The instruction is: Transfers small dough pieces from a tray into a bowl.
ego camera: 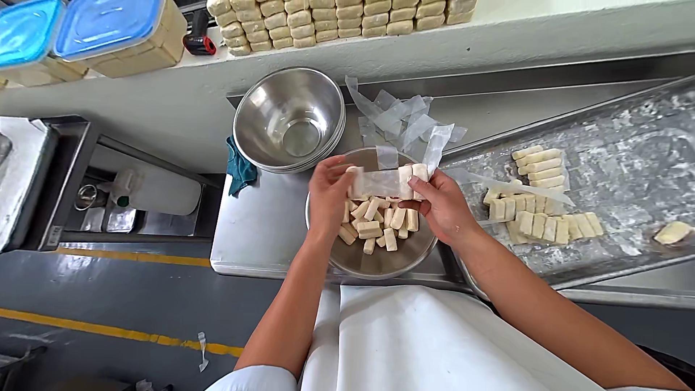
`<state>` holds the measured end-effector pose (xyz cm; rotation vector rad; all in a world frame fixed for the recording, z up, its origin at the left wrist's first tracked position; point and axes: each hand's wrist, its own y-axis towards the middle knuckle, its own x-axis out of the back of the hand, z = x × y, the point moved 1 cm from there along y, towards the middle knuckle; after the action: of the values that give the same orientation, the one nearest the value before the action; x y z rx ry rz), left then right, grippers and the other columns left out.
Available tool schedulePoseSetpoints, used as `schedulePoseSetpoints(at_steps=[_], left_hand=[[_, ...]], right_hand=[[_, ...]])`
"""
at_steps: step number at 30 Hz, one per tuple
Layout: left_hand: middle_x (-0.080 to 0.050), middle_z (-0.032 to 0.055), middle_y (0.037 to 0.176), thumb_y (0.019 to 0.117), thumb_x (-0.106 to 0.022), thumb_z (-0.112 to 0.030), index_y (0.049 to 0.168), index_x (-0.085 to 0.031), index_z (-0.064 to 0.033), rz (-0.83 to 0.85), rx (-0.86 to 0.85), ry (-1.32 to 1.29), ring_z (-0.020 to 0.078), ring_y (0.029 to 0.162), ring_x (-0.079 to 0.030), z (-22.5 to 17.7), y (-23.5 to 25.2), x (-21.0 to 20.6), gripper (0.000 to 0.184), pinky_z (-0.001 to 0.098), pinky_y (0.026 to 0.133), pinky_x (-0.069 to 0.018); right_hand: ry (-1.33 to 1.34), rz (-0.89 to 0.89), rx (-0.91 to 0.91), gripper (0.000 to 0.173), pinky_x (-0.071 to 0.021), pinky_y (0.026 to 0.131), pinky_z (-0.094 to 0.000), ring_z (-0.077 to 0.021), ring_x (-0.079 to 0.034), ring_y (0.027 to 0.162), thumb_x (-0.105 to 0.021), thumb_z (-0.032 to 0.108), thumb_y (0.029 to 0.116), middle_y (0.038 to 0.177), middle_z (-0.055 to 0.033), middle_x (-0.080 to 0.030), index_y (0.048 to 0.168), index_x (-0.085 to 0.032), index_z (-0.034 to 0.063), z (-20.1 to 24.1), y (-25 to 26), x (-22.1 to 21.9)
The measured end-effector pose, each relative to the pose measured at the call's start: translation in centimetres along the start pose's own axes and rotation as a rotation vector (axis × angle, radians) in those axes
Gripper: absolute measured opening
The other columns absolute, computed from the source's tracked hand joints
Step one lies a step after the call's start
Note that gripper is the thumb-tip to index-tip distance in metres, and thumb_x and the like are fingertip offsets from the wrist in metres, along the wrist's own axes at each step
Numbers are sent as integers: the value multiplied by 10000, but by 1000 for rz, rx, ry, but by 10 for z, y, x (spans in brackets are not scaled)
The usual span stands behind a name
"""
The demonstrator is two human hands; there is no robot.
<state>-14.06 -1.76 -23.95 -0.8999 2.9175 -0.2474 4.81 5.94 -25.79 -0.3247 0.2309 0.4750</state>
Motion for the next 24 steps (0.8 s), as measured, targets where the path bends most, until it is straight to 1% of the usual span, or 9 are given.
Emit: schedulePoseSetpoints(at_steps=[4, 7, 9, 11, 13, 15, 17, 20, 24], left_hand=[[-655, 128, 1216, 1041, -472, -84, 1355, -521, 1, -50, -25, 81, 178, 1014, -686, 15, -2, 15, 329, 349, 825, -591], [-648, 162, 1290, 1047, -483, -152, 1363, -542, 33, 117, -50, 167, 202, 1174, -641, 25, -11, 10, 371, 386, 994, -534], [-630, 152, 1342, 1046, -502, -173, 1405, -529, 24, 263, -38, 172, 197, 1235, -613, 23, -18, 0, 410, 395, 1055, -503], [-654, 118, 1293, 1042, -526, -146, 1396, -557, 6, 344, -18, 112, 154, 1158, -641, 21, -25, -11, 386, 351, 1005, -530], [-702, 93, 1169, 1042, -540, -106, 1318, -612, 14, 344, -31, 47, 120, 1046, -678, 21, -28, -17, 309, 312, 947, -559], [-710, 81, 1110, 1047, -539, -120, 1281, -627, 12, 309, -47, 39, 112, 1007, -681, 23, -28, -17, 283, 306, 931, -561], [-697, 88, 1134, 1048, -528, -108, 1320, -591, 9, 313, -41, 44, 116, 1026, -673, 21, -28, -16, 303, 300, 942, -553], [-709, 105, 1129, 1015, -591, -58, 1330, -590, 10, 304, -73, 102, 130, 991, -697, 20, -31, -18, 322, 301, 901, -581], [-723, 88, 1054, 999, -663, -150, 1258, -638, -32, 196, -214, 351, 134, 907, -712, 24, -34, -21, 286, 325, 848, -601]], right_hand=[[-52, 8, 68, 281, -630, 848, -365, -169, -710, 969, -572, 57, 1016, 1132, -78, -678, 1294, -563, 16, 2, -4, 7], [-259, 99, 197, 314, -582, 927, -320, -133, -674, 1059, -668, 89, 946, 1195, -71, -690, 1252, -651, 25, 0, -4, 6], [-394, 134, 254, 318, -561, 914, -316, -140, -641, 1080, -717, 149, 909, 1226, -77, -659, 1213, -704, 55, 0, -4, 2], [-425, 147, 238, 325, -560, 875, -274, -118, -634, 1062, -744, 153, 897, 1212, -75, -641, 1207, -711, 62, 2, -4, -3], [-372, 177, 181, 386, -583, 885, -272, -119, -664, 1048, -744, 103, 908, 1222, -90, -661, 1280, -673, 28, 2, -4, -2], [-314, 227, 131, 457, -585, 912, -279, -121, -689, 1040, -710, 36, 917, 1219, -92, -692, 1360, -606, 9, 3, -3, 0], [-279, 239, 88, 420, -590, 905, -290, -134, -699, 1005, -700, -10, 907, 1137, -96, -710, 1318, -610, -9, 3, -5, 2], [-382, 199, 98, 275, -603, 852, -287, -120, -713, 933, -709, 34, 925, 1033, -76, -729, 1192, -655, 8, -1, -7, -1], [-623, 114, 288, 302, -599, 887, -323, -158, -695, 986, -699, 114, 957, 1114, -117, -678, 1231, -636, 3, -9, -11, -5]])
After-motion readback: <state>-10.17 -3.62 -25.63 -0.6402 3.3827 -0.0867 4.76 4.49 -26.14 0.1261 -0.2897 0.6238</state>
